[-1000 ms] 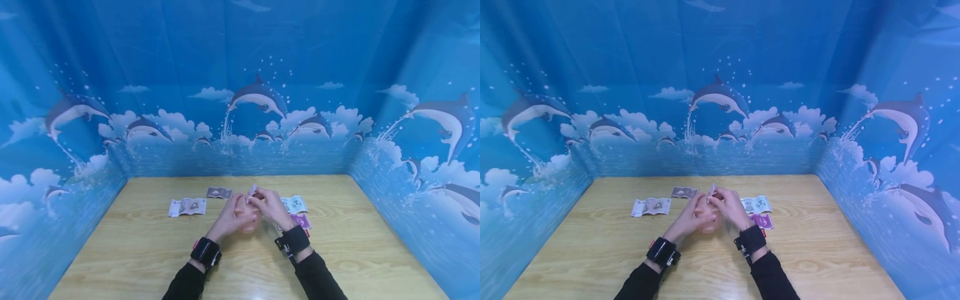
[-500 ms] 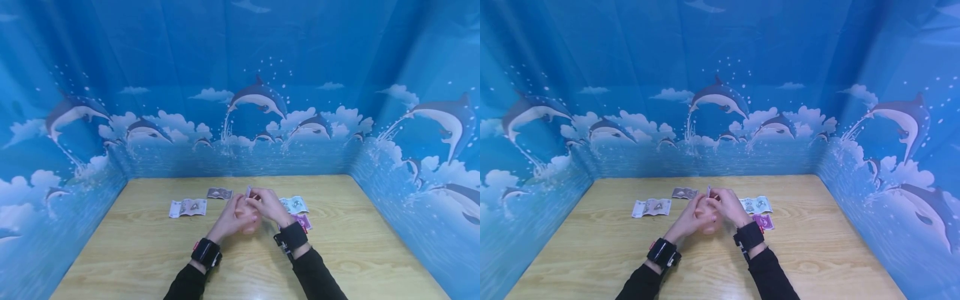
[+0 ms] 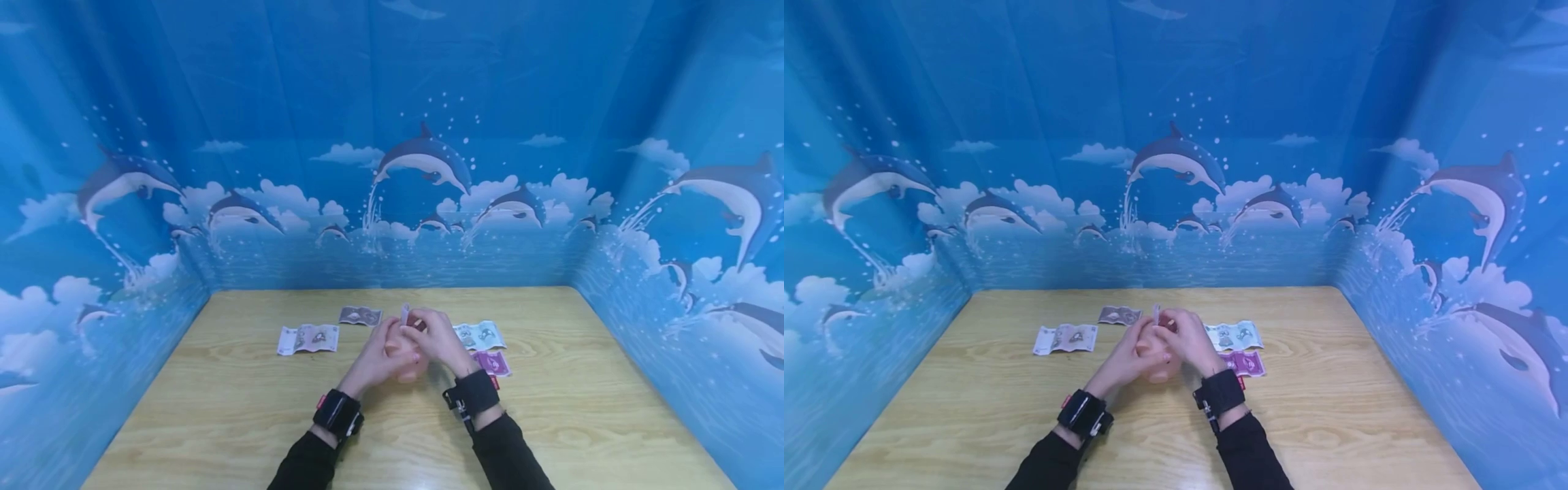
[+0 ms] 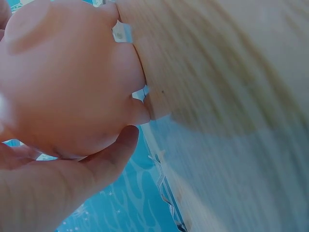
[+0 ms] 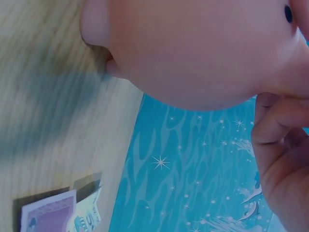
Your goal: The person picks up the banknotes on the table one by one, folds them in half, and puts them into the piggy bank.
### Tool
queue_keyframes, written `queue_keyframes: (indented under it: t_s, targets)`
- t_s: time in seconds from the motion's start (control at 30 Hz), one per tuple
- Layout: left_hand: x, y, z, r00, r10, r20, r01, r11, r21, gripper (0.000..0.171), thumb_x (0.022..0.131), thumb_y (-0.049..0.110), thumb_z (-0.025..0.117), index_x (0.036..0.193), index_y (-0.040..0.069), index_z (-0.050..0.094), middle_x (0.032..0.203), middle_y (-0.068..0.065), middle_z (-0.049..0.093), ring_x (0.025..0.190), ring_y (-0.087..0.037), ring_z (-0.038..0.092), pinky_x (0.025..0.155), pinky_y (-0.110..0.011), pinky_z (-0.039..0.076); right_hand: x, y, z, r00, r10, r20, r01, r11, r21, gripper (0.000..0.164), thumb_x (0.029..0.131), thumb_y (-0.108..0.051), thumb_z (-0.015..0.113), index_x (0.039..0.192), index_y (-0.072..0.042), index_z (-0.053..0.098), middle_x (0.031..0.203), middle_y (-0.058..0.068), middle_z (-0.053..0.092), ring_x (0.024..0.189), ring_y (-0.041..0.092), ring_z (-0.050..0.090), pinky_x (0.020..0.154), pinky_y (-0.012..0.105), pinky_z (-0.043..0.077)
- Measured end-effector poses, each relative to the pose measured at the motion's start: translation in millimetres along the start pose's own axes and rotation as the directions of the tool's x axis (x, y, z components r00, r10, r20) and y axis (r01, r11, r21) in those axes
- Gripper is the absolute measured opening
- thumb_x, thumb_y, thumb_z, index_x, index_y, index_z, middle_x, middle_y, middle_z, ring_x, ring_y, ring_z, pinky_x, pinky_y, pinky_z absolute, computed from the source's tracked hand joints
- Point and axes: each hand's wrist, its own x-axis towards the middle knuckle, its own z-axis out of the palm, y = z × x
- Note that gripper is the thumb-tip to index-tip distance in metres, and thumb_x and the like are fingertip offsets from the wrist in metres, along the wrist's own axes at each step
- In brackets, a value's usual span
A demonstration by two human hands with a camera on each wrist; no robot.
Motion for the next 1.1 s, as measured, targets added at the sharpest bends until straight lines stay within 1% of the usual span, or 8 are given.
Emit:
queue_keyframes:
  t_s: [0.17, 0.33, 0.43, 0.63, 0.77, 0.9, 1.0, 1.1]
  targets:
    - [-0.4, -0.4, -0.7, 1.000, 0.004, 0.003, -0.004, 1.000, 0.003, 0.104, 0.073, 0.049, 0.082, 0.154, 0.018, 0.025, 0.160, -0.014, 0.026, 0.142, -0.037, 0.033, 0.112, -0.065, 0.030, -1.9, -0.6, 2.5, 0.999, 0.045, -0.022, -0.045, 0.999, 0.024, 0.018, 0.090, -0.020, 0.070, 0.105, -0.010, 0.071, 0.096, 0.004, 0.072, 0.082, 0.013, 0.064, 0.072, 0.025, 0.056]
    - [0.7, -0.8, -1.3, 0.999, 0.036, -0.006, -0.036, 0.999, 0.005, 0.101, 0.074, 0.047, 0.082, 0.153, 0.016, 0.027, 0.158, -0.016, 0.030, 0.140, -0.037, 0.036, 0.112, -0.064, 0.032, -1.8, -0.6, 3.6, 0.995, 0.088, -0.037, -0.087, 0.995, 0.042, 0.023, 0.090, -0.023, 0.072, 0.109, -0.012, 0.070, 0.099, 0.004, 0.072, 0.083, 0.012, 0.064, 0.071, 0.025, 0.056]
    - [0.6, -0.8, -1.5, 0.999, 0.043, -0.015, -0.043, 0.999, 0.002, 0.100, 0.075, 0.045, 0.082, 0.153, 0.014, 0.027, 0.158, -0.017, 0.030, 0.141, -0.038, 0.036, 0.112, -0.064, 0.031, -1.4, -0.9, 3.9, 0.995, 0.085, -0.044, -0.083, 0.995, 0.047, 0.024, 0.089, -0.023, 0.072, 0.110, -0.012, 0.070, 0.098, 0.004, 0.073, 0.082, 0.013, 0.065, 0.071, 0.025, 0.057]
    - [-0.3, -1.0, -1.4, 1.000, 0.023, -0.015, -0.024, 1.000, -0.003, 0.104, 0.075, 0.044, 0.083, 0.154, 0.012, 0.025, 0.160, -0.017, 0.026, 0.143, -0.039, 0.032, 0.113, -0.065, 0.028, -2.1, -1.5, 3.4, 0.995, 0.091, -0.040, -0.088, 0.994, 0.067, 0.023, 0.089, -0.024, 0.072, 0.110, -0.013, 0.070, 0.098, 0.004, 0.072, 0.082, 0.013, 0.065, 0.070, 0.024, 0.057]
    - [-2.0, -1.1, -0.5, 1.000, 0.006, -0.007, -0.006, 1.000, -0.012, 0.106, 0.074, 0.045, 0.083, 0.155, 0.014, 0.023, 0.161, -0.016, 0.022, 0.144, -0.038, 0.030, 0.113, -0.066, 0.027, -2.7, -0.4, 3.1, 0.994, 0.100, -0.042, -0.097, 0.992, 0.086, 0.021, 0.090, -0.027, 0.071, 0.108, -0.016, 0.071, 0.101, 0.003, 0.072, 0.083, 0.013, 0.064, 0.068, 0.025, 0.056]
    - [-1.6, -1.0, 0.3, 1.000, 0.008, -0.001, -0.008, 1.000, -0.007, 0.105, 0.074, 0.046, 0.082, 0.155, 0.017, 0.024, 0.162, -0.014, 0.022, 0.144, -0.037, 0.030, 0.112, -0.066, 0.029, -2.7, 1.7, 1.3, 0.994, 0.093, -0.060, -0.087, 0.992, 0.095, 0.031, 0.091, -0.030, 0.069, 0.118, -0.015, 0.069, 0.110, 0.004, 0.071, 0.089, 0.015, 0.064, 0.072, 0.029, 0.056]
    - [-0.4, -0.5, 0.4, 1.000, 0.018, -0.001, -0.018, 1.000, -0.005, 0.103, 0.074, 0.046, 0.082, 0.154, 0.017, 0.025, 0.161, -0.014, 0.024, 0.143, -0.037, 0.032, 0.110, -0.067, 0.031, -3.3, 1.4, -1.2, 0.993, 0.081, -0.080, -0.070, 0.989, 0.131, 0.040, 0.092, -0.029, 0.069, 0.129, -0.014, 0.064, 0.114, 0.003, 0.070, 0.096, 0.016, 0.064, 0.074, 0.029, 0.057]
    - [0.4, -0.9, 0.0, 1.000, 0.025, 0.000, -0.025, 1.000, -0.007, 0.100, 0.075, 0.045, 0.082, 0.153, 0.018, 0.027, 0.160, -0.014, 0.026, 0.142, -0.037, 0.033, 0.110, -0.067, 0.032, -4.4, -0.6, -2.9, 0.994, 0.054, -0.097, -0.036, 0.983, 0.181, 0.042, 0.092, -0.025, 0.069, 0.132, -0.016, 0.062, 0.117, 0.003, 0.070, 0.102, 0.018, 0.065, 0.074, 0.026, 0.058]
